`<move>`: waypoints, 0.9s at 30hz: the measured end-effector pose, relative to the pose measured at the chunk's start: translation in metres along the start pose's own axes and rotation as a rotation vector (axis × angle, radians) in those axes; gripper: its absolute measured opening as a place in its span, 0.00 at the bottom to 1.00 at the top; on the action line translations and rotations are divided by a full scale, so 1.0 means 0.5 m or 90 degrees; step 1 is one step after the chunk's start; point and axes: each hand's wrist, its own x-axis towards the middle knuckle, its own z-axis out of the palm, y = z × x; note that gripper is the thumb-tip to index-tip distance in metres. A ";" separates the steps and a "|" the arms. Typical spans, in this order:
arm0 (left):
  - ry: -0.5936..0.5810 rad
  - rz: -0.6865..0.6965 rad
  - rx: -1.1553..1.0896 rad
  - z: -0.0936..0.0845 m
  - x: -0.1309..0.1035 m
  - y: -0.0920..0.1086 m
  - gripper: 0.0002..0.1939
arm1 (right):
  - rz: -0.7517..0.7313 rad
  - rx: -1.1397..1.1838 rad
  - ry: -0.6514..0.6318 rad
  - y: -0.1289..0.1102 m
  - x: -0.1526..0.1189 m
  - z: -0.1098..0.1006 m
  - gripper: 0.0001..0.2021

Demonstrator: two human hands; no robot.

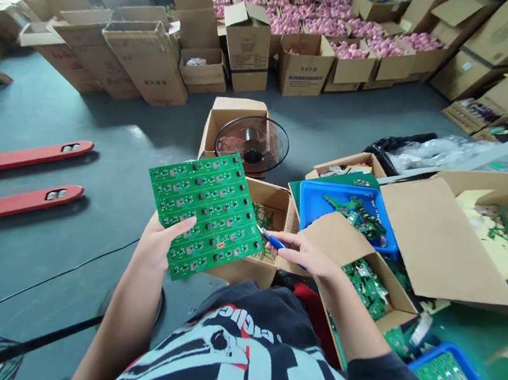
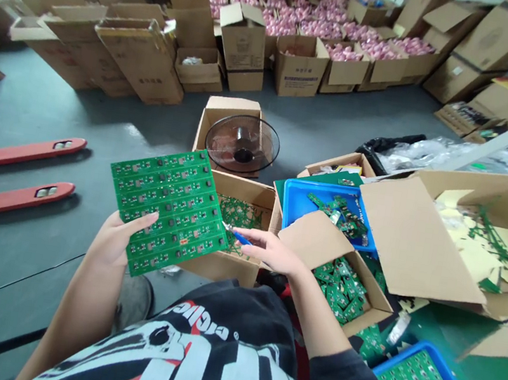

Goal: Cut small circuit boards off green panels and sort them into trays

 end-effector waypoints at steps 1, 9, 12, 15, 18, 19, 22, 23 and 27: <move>-0.004 -0.001 0.000 0.000 -0.001 0.002 0.26 | -0.003 -0.004 -0.018 -0.003 -0.008 0.001 0.24; -0.007 0.026 -0.002 0.008 -0.003 0.003 0.26 | -0.017 -0.073 0.023 -0.003 -0.017 0.014 0.20; 0.019 0.046 0.025 0.005 0.004 -0.004 0.24 | -0.023 -0.101 0.100 0.013 -0.011 0.030 0.19; 0.039 0.075 0.076 0.002 0.014 -0.016 0.23 | -0.022 -0.137 0.135 0.034 -0.001 0.043 0.19; 0.099 0.143 0.175 -0.008 0.025 -0.027 0.20 | 0.010 -0.164 0.189 0.054 0.007 0.040 0.21; 0.142 0.173 0.219 -0.013 0.029 -0.028 0.19 | 0.028 -0.161 0.213 0.058 0.008 0.034 0.22; 0.261 0.195 0.230 -0.034 0.042 -0.019 0.18 | 0.045 -0.139 0.263 0.065 0.013 0.008 0.23; 0.269 0.179 0.186 -0.039 0.045 -0.014 0.19 | 0.033 -0.143 0.268 0.066 0.017 0.000 0.24; 0.250 0.165 0.036 -0.037 0.054 0.001 0.20 | 0.018 -0.291 0.267 0.081 0.063 -0.014 0.23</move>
